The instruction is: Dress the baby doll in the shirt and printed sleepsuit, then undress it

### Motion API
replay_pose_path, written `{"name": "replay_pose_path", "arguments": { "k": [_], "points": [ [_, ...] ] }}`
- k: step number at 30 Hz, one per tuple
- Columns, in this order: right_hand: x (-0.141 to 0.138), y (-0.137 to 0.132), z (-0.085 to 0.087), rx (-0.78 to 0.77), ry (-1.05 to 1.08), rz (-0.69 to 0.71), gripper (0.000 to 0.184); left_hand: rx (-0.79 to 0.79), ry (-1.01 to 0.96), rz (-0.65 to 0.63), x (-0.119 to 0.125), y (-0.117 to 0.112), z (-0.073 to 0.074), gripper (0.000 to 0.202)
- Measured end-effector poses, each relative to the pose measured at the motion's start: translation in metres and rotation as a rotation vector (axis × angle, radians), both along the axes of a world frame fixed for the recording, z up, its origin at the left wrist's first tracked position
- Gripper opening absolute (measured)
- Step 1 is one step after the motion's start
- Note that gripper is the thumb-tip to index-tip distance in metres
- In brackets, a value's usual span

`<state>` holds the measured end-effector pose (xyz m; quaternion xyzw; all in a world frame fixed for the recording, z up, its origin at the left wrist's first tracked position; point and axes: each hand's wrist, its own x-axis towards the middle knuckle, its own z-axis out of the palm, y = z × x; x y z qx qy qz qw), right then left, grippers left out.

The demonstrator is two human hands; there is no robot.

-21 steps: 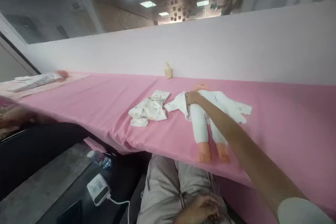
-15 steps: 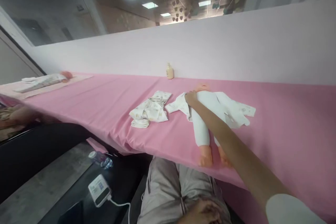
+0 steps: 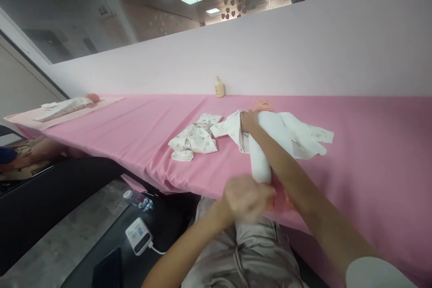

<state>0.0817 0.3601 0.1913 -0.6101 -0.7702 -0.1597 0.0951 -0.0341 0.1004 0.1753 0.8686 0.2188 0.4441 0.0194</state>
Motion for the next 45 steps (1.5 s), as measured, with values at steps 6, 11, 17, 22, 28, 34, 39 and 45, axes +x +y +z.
{"name": "replay_pose_path", "arguments": {
  "k": [6,11,17,22,28,34,39,45],
  "points": [
    [0.003,0.003,0.005,0.045,0.109,-0.032,0.036,0.032,-0.466,0.361,0.017,0.13,0.027,0.018],
    [0.004,0.007,0.006,0.023,0.038,0.095,0.024,-0.198,-0.423,0.586,0.033,0.202,-0.007,0.034],
    [0.004,-0.001,0.008,0.023,-0.016,0.225,0.026,-0.358,-0.174,0.783,0.027,0.219,-0.029,0.043],
    [0.004,-0.004,0.006,0.06,-0.033,0.254,0.032,-0.394,-0.029,0.9,0.015,0.215,-0.029,0.051],
    [0.006,-0.005,0.004,0.091,-0.05,0.25,0.038,-0.45,-0.068,0.917,-0.001,0.208,-0.025,0.053],
    [0.006,-0.006,0.004,0.094,-0.061,0.237,0.041,-0.33,-0.03,0.948,0.003,0.2,-0.027,0.052],
    [0.001,-0.004,0.002,0.092,-0.071,0.206,0.042,-0.355,-0.031,0.969,0.01,0.2,-0.028,0.05],
    [-0.007,-0.006,0.0,0.103,-0.083,0.185,0.033,-0.447,-0.086,0.985,0.01,0.207,-0.027,0.041]
  ]
}}
